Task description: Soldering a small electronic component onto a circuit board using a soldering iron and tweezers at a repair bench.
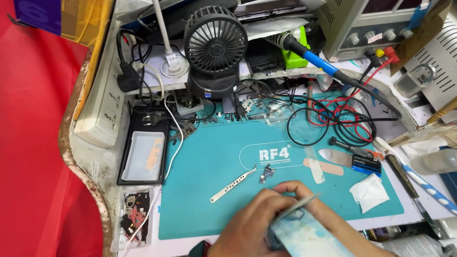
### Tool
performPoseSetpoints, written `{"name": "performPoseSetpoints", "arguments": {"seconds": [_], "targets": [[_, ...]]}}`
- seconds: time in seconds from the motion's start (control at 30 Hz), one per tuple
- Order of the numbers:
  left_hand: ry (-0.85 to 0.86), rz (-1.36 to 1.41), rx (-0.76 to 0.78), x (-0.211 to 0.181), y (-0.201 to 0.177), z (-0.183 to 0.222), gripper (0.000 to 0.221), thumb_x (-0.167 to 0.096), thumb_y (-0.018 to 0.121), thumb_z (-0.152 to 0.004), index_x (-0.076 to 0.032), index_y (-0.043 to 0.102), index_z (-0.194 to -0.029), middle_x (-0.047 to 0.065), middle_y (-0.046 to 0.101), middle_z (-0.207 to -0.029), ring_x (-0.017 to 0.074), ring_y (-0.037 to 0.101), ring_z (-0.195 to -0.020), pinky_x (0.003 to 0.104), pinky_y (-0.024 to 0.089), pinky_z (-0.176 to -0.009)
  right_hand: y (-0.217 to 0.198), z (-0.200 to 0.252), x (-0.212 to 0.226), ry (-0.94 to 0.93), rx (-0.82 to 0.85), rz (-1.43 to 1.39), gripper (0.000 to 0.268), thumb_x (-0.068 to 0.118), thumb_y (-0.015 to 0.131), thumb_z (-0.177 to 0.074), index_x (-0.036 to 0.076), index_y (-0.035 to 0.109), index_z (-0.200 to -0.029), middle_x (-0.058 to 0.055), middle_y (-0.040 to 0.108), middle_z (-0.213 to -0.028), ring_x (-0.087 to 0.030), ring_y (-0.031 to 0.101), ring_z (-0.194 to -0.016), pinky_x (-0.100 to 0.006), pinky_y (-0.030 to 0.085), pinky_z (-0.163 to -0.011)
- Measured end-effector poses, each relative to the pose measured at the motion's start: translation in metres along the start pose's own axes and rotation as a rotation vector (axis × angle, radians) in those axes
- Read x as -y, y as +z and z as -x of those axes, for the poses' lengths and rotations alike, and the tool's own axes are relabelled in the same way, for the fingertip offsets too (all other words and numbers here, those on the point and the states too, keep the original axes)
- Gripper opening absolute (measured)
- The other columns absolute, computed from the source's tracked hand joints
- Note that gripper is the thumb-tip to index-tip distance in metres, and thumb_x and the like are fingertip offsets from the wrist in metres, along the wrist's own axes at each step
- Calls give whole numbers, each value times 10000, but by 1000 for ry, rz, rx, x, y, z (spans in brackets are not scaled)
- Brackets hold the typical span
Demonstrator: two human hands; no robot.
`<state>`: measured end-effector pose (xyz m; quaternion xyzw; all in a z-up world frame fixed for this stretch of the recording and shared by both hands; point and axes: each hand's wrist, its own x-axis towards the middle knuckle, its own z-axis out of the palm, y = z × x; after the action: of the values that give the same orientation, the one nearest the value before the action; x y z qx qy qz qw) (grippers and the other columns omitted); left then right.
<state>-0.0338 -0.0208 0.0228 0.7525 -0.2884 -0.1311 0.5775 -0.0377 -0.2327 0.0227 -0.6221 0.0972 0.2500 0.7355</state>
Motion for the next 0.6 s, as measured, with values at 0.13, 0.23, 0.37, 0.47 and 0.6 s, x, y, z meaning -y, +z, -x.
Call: {"name": "performPoseSetpoints", "arguments": {"seconds": [0.13,0.23,0.37,0.47,0.6], "targets": [[143,89,92,-2,5,7,580,-617,472,-956,-189,541,-1340,120,541,-1299,274,623,-1163,369,459,-954,-5,4,-3,-151,271,360,926,544,652,-835,133,299,-1586,-34,492,-1539,-142,465,-1411,-346,346,-1118],[232,101,29,-16,0,6,523,-535,366,-1067,-107,599,-1255,140,582,-1235,282,616,-1168,380,475,-1013,12,7,-1,-298,404,444,733,354,568,-884,88,354,-1533,-37,451,-1564,-123,446,-1462,-323,325,-1182],[253,41,-420,-14,12,13,455,-404,281,-1117,-26,521,-1193,163,612,-1161,272,644,-1043,354,491,-944,17,8,-21,-326,311,323,563,153,684,-930,67,494,-1454,-33,603,-1300,-114,539,-1225,-263,410,-1064],[479,432,-567,-10,29,11,291,-174,346,-1169,-102,274,-1441,382,537,-1400,429,689,-1194,525,558,-1081,32,6,-22,-308,201,94,327,229,648,-976,25,643,-1232,-79,688,-1161,-136,615,-1077,-307,494,-959],[572,631,-473,-4,17,17,382,-71,409,-1174,-151,308,-1534,386,441,-1504,472,602,-1330,573,539,-1166,10,30,23,-322,85,603,72,184,678,-977,131,726,-964,54,660,-797,-66,555,-686,-248,501,-592]]}}
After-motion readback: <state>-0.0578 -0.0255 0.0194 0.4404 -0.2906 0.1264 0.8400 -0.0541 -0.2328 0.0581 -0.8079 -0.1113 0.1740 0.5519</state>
